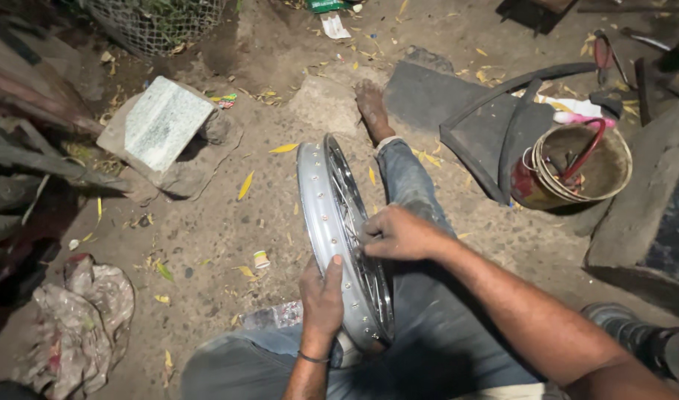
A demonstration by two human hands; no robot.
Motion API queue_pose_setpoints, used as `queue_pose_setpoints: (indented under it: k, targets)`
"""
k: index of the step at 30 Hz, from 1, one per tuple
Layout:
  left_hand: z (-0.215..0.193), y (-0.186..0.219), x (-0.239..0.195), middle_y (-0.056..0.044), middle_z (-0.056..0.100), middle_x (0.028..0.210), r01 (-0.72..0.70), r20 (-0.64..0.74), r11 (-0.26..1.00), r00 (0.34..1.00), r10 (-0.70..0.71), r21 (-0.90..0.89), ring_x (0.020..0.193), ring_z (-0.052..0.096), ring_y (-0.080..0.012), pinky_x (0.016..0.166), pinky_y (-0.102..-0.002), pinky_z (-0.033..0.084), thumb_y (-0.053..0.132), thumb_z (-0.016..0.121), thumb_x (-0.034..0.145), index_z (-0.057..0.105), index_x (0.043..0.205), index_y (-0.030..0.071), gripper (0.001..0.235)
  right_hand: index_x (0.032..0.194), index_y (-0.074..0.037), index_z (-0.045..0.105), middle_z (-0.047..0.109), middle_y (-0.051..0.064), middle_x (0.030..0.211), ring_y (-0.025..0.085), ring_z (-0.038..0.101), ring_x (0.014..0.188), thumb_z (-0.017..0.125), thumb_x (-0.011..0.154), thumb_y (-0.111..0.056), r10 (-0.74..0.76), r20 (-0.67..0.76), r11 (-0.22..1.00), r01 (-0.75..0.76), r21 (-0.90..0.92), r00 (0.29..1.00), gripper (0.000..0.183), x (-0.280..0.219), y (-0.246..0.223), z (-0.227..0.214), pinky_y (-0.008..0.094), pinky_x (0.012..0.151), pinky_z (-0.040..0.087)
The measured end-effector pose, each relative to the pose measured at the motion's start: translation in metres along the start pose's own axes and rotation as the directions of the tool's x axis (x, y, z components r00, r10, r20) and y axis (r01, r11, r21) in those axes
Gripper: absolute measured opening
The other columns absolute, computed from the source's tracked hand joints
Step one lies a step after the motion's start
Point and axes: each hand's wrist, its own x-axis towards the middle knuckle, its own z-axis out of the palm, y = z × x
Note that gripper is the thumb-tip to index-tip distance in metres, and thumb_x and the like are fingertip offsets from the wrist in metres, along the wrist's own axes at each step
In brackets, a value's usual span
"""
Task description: The person sits on the ground and scrubs a bicycle wheel rim with a small brush. They rotate the wheel to clean different sections of the rim continuously.
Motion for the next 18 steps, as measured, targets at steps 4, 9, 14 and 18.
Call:
queue_pose_setpoints:
  k: [4, 9, 14, 18]
  targets:
    - [0.002, -0.006, -0.001, -0.016, 0.078, 0.095, 0.058, 0.018, 0.998, 0.998, -0.057, -0.039, 0.086, 0.072, -0.0258, 0.079, -0.040, 0.055, 0.035, 0.055, 0.097, 0.068, 0.114, -0.004, 0.045, 0.072, -0.003, 0.065, 0.060, 0.012, 0.063, 0.019, 0.058, 0.056, 0.073, 0.078, -0.018, -0.132, -0.031, 0.989, 0.134, 0.063, 0.991, 0.018, -0.006, 0.005, -0.003, 0.039, 0.057, 0.047]
    - [-0.005, -0.022, -0.002, -0.014, 0.077, 0.093, 0.018, 0.049, 1.000, 0.999, -0.018, -0.006, 0.084, 0.072, -0.0214, 0.077, -0.038, 0.054, 0.035, 0.054, 0.100, 0.070, 0.110, -0.005, 0.045, 0.075, -0.002, 0.069, 0.063, 0.009, 0.062, 0.016, 0.061, 0.057, 0.073, 0.080, -0.013, -0.121, -0.029, 0.973, 0.124, 0.194, 0.992, 0.013, 0.007, 0.005, 0.013, 0.036, 0.054, 0.049]
    - [0.001, -0.029, -0.005, -0.009, 0.070, 0.084, 0.188, 0.077, 0.952, 0.982, -0.175, -0.241, 0.076, 0.060, -0.0144, 0.067, -0.035, 0.051, 0.036, 0.058, 0.100, 0.072, 0.104, -0.008, 0.046, 0.084, -0.005, 0.062, 0.063, 0.004, 0.059, 0.015, 0.059, 0.048, 0.068, 0.091, -0.010, 0.354, 0.012, 0.548, -0.217, 0.808, 0.935, 0.011, 0.035, 0.000, 0.016, 0.031, 0.045, 0.042]
    - [0.000, -0.028, -0.008, -0.004, 0.072, 0.097, 0.181, 0.089, 0.903, 0.983, -0.159, -0.391, 0.084, 0.063, -0.0114, 0.075, -0.032, 0.052, 0.036, 0.057, 0.096, 0.066, 0.116, -0.002, 0.043, 0.081, -0.001, 0.064, 0.059, 0.003, 0.060, 0.012, 0.056, 0.051, 0.072, 0.097, -0.015, 0.356, -0.161, 0.690, -0.143, 0.709, 0.921, 0.022, 0.012, -0.002, 0.030, 0.028, 0.047, 0.044]
